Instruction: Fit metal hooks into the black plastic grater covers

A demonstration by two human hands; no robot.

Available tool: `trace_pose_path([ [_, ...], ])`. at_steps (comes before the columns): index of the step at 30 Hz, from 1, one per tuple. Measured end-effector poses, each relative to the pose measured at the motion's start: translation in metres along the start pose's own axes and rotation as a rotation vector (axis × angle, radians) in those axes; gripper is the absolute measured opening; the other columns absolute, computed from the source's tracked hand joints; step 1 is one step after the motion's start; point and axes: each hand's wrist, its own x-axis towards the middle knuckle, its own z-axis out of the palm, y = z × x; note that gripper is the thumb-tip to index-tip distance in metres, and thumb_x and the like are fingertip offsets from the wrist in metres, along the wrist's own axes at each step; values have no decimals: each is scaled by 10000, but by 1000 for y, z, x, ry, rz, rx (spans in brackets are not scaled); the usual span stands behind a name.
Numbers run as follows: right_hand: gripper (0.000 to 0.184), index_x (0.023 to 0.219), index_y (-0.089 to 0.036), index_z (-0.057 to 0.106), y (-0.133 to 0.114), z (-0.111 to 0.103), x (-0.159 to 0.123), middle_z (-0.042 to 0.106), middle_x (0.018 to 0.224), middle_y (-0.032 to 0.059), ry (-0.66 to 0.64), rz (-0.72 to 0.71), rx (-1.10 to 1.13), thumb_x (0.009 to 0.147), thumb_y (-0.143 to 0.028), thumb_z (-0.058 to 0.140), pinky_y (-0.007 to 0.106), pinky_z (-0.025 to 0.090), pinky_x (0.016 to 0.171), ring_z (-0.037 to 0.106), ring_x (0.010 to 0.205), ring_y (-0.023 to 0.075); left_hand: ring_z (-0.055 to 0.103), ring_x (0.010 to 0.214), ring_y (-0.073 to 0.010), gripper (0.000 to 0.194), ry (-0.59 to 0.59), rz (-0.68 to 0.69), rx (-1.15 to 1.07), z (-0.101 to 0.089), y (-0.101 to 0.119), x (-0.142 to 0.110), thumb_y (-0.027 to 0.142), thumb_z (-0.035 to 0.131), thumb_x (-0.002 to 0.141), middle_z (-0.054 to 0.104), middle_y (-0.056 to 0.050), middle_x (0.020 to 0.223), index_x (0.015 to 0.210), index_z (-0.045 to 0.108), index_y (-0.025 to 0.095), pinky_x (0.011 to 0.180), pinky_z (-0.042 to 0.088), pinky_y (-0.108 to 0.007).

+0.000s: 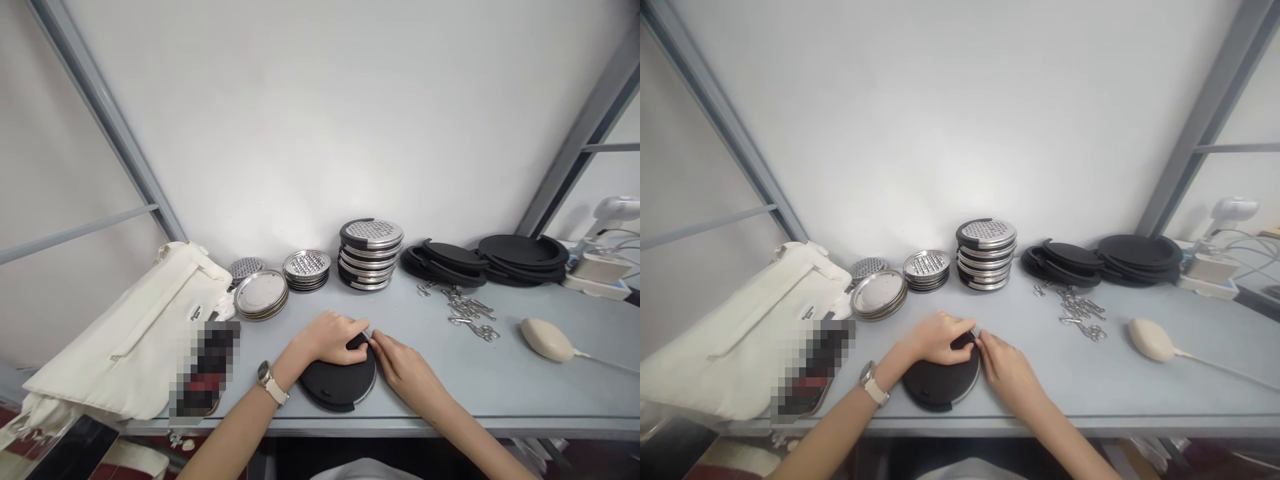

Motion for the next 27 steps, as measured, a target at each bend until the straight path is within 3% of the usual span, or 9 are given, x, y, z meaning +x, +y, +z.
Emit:
trace_pose_path([
  [15, 218, 818, -231, 419, 1, 2, -2, 631, 733, 29, -12, -3, -8, 969, -271, 268, 275, 356, 541, 607, 615, 188, 606, 614, -174, 158, -10, 0, 7, -1, 1, 1, 353, 500, 835, 628, 11, 704, 877, 457, 207, 513, 297, -275],
  [27, 233, 842, -229, 413, 1, 3, -2, 629, 740, 40, -14, 30, 27, 976, -294, 234, 288, 366, 565, 615, 644, 205, 567, 572, -161, 143, -28, -82, -84, 0, 2, 1, 332, 519, 831, 591, 9, 647, 873, 482, 200, 497, 281, -264],
])
